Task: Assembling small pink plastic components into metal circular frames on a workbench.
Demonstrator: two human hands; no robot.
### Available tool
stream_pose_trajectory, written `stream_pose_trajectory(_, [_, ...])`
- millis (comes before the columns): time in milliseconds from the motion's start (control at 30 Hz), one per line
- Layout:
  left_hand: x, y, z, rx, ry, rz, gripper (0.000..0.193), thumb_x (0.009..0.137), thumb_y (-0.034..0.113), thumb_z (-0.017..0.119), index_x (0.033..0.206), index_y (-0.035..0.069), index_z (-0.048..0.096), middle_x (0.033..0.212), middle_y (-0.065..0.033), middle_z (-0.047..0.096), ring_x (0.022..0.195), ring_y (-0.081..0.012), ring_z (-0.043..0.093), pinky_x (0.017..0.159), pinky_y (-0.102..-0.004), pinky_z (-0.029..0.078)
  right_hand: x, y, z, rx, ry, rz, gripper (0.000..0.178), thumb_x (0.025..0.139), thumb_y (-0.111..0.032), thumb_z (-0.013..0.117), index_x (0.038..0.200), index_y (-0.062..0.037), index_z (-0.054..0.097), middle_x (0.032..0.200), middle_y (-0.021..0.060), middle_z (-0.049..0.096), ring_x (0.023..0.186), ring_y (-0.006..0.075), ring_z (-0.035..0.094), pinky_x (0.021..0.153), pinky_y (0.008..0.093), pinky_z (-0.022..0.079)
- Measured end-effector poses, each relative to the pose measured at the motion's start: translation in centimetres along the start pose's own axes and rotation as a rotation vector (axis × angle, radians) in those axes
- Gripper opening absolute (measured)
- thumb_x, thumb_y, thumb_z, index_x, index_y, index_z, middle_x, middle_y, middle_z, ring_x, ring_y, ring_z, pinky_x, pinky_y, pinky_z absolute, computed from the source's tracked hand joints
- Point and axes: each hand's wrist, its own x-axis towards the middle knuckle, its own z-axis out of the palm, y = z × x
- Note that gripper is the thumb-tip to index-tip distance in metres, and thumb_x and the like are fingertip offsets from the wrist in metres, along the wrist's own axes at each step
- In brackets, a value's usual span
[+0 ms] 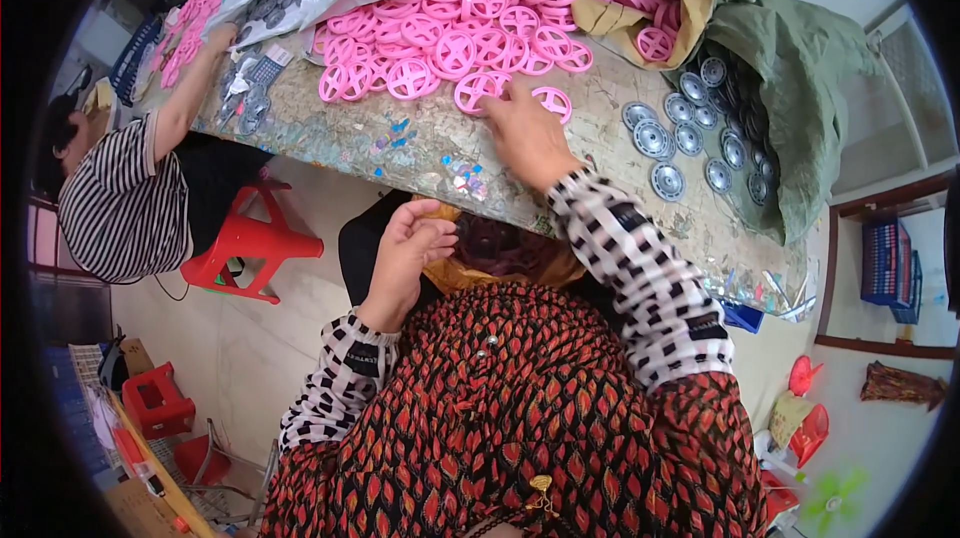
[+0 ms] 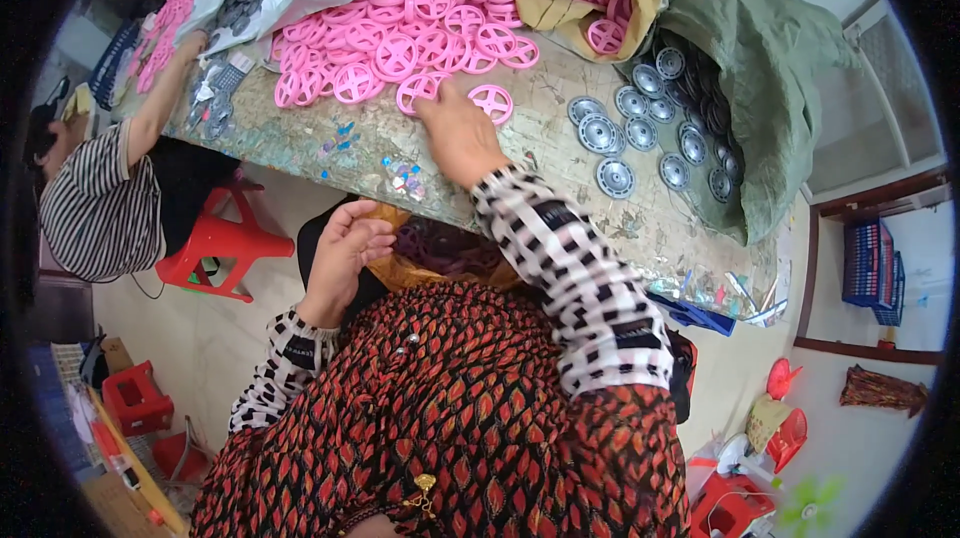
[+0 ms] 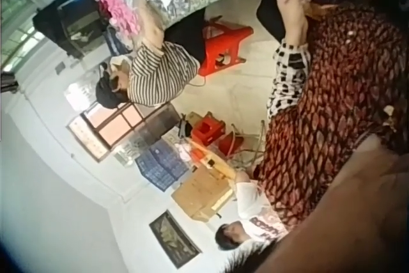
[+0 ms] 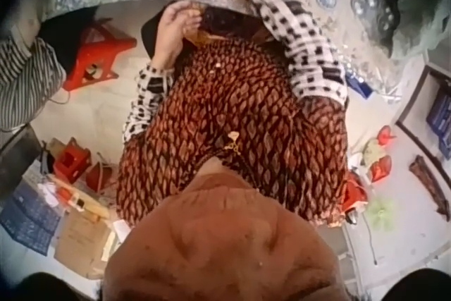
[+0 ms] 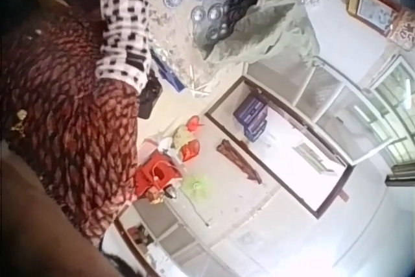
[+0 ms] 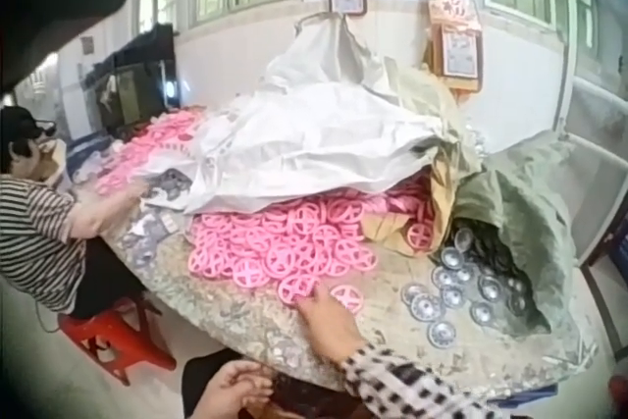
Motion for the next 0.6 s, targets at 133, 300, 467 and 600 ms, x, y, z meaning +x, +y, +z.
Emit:
stream_pose_trajectory(133, [0.3, 0.9, 0.6, 0.017, -0.048, 0.01, 0.027, 0.095, 0.006, 0.053, 0.121, 0.005, 0.052, 0.099, -0.0105, 0.068, 0.084, -0.0188, 0.067, 0.078, -0.0307, 0.055, 1.8, 1.7, 1.1, -0.214, 0.0, -0.054, 0.02, 0.081, -0.004, 0.056, 0.101, -0.0036, 0.06, 0.102, 0.0209, 0.051, 0.089, 0.0399, 0.059, 0.074, 0.048, 0.049])
stream_pose_trajectory(300, [2.0, 0.0, 0.1, 0.276, -0.004, 0.271, 0.032, 0.092, 0.008, 0.06, 0.123, 0.004, 0.054, 0.108, -0.0115, 0.065, 0.094, -0.0196, 0.064, 0.082, -0.032, 0.053, -2.0, -0.6, -1.4, 0.095, -0.038, 0.027, 0.018, 0.082, -0.002, 0.055, 0.099, -0.0023, 0.057, 0.102, 0.0213, 0.05, 0.091, 0.0405, 0.057, 0.074, 0.0483, 0.047])
stream_pose_trajectory(467, [3.5, 3.2, 3.8, 1.255, -0.103, 1.192, 0.033, 0.081, 0.006, 0.066, 0.113, 0.008, 0.064, 0.113, -0.0157, 0.064, 0.095, -0.0347, 0.062, 0.083, -0.0393, 0.052, -8.4, -1.0, -2.2, 0.419, -0.161, -0.013, 0.012, 0.087, -0.006, 0.058, 0.098, -0.003, 0.055, 0.094, 0.0176, 0.052, 0.09, 0.0326, 0.056, 0.078, 0.0395, 0.047])
stream_pose_trajectory(600, [3.7, 1.0, 4.7, 1.087, -0.245, 0.729, 0.021, 0.085, 0.008, 0.066, 0.105, 0.005, 0.066, 0.103, -0.0094, 0.068, 0.086, -0.0283, 0.066, 0.077, -0.0364, 0.053, -10.5, 2.2, -5.7, 0.258, 0.043, 0.216, 0.019, 0.091, -0.013, 0.061, 0.106, -0.0027, 0.059, 0.097, 0.015, 0.057, 0.086, 0.0254, 0.061, 0.075, 0.0381, 0.049])
